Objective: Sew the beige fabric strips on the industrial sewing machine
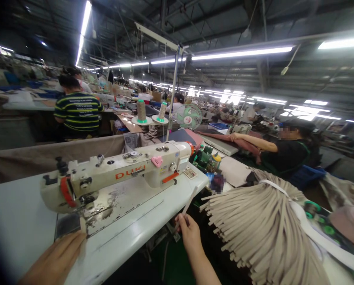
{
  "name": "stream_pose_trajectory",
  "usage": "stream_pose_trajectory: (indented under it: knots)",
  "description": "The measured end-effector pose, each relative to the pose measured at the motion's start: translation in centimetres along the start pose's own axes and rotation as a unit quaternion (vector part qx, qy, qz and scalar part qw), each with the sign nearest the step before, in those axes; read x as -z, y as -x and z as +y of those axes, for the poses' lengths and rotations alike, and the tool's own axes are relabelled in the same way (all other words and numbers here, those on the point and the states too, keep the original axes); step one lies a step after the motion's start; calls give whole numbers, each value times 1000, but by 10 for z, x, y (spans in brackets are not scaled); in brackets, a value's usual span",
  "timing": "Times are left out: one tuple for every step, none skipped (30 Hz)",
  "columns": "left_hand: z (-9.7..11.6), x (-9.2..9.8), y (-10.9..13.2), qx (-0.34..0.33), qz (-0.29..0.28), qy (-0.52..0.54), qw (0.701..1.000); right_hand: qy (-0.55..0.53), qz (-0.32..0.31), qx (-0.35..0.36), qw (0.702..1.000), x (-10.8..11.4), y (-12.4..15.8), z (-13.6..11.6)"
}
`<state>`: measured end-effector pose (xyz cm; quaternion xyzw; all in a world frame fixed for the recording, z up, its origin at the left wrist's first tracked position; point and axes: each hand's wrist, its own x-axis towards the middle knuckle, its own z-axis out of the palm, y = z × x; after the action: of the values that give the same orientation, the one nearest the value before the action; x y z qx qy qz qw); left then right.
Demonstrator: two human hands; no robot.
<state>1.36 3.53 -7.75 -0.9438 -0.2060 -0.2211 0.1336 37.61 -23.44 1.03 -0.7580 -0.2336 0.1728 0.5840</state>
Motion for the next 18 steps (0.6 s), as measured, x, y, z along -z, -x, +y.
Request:
stream_pose_trajectory:
  knots:
    - [1,3,-2,-7,13,-4,1000,-1,-29,9,1000,-10,4,-6]
    - [3,7,-4,-13,28,-8,999,-2,-60,16,998,-19,9,-12]
    - [5,12,-7,-17,41,-10,999,-1,-91,22,996,-28,13,-17]
    - [8,18,-11,-19,52,-12,998,3,-123,31,992,-37,18,-23]
    - [12,24,-15,-17,52,-15,998,12,-153,41,987,-44,23,-29]
    - [16,31,-20,-16,48,-14,999,23,-181,54,982,-50,28,-34]
    - [20,37,-25,-5,46,-17,999,35,-205,66,976,-55,32,-39]
    - [23,44,-31,9,48,-18,999,45,-226,78,970,-59,35,-43]
    - [27,49,-36,15,55,-21,998,53,-243,87,965,-62,36,-45]
    - [29,54,-42,26,62,-19,998,57,-256,92,960,-65,37,-46]
    - [31,59,-46,35,63,-15,997,60,-268,96,957,-67,38,-45]
    - [33,63,-51,43,64,-9,997,63,-277,102,953,-69,37,-44]
    - [34,67,-54,50,58,-1,997,66,-284,105,951,-71,37,-42]
    - [35,70,-56,57,55,6,997,67,-288,106,949,-73,36,-40]
    - [35,73,-58,63,50,14,997,69,-293,104,948,-75,36,-39]
    - [36,76,-59,67,46,20,997,72,-300,98,946,-77,36,-37]
    - [36,78,-59,70,42,25,996,77,-308,91,944,-78,37,-37]
    - [36,79,-59,71,40,27,996,83,-317,85,941,-80,37,-37]
